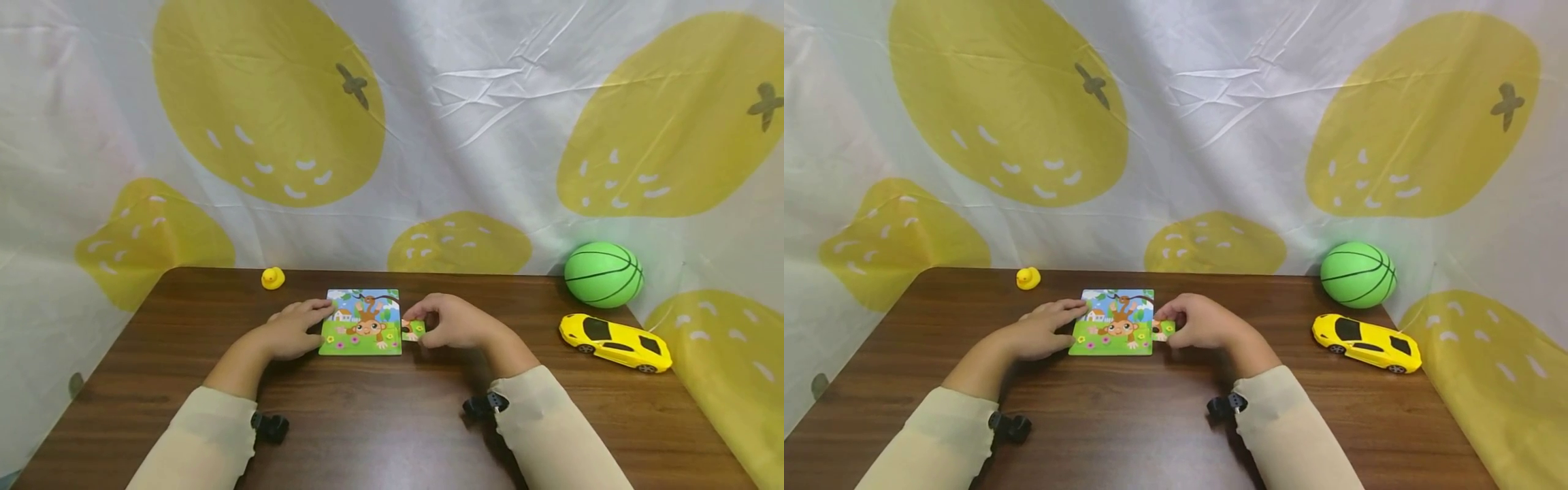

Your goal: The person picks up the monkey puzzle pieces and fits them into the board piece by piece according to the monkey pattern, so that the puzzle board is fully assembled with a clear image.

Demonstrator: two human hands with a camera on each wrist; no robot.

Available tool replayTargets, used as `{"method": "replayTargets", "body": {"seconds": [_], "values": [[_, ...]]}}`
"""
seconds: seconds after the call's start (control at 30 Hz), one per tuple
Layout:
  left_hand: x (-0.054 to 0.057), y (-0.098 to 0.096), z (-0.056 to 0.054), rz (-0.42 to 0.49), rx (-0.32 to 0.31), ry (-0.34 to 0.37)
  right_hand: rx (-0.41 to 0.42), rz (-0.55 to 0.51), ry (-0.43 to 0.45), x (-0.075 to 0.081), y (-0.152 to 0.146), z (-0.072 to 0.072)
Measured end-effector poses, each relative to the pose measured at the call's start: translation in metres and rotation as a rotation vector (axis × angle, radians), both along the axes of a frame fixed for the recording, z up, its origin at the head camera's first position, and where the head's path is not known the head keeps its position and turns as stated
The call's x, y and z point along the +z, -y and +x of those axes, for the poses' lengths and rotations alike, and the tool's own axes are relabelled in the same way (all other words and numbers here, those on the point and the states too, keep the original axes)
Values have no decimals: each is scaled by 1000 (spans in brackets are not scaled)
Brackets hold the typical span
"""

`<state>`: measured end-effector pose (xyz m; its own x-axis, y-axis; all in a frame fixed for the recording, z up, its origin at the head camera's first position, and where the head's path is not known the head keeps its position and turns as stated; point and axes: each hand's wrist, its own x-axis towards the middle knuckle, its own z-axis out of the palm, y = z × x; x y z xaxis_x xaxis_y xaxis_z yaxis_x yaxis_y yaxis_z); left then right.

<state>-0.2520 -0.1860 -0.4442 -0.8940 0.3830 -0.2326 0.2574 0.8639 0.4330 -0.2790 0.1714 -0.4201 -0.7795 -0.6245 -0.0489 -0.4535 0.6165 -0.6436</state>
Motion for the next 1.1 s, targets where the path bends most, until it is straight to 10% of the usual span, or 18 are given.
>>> {"method": "replayTargets", "body": {"seconds": [1.1], "values": [[0,2,0,12,-11,5,87,79,30,-16,54,-11]]}}
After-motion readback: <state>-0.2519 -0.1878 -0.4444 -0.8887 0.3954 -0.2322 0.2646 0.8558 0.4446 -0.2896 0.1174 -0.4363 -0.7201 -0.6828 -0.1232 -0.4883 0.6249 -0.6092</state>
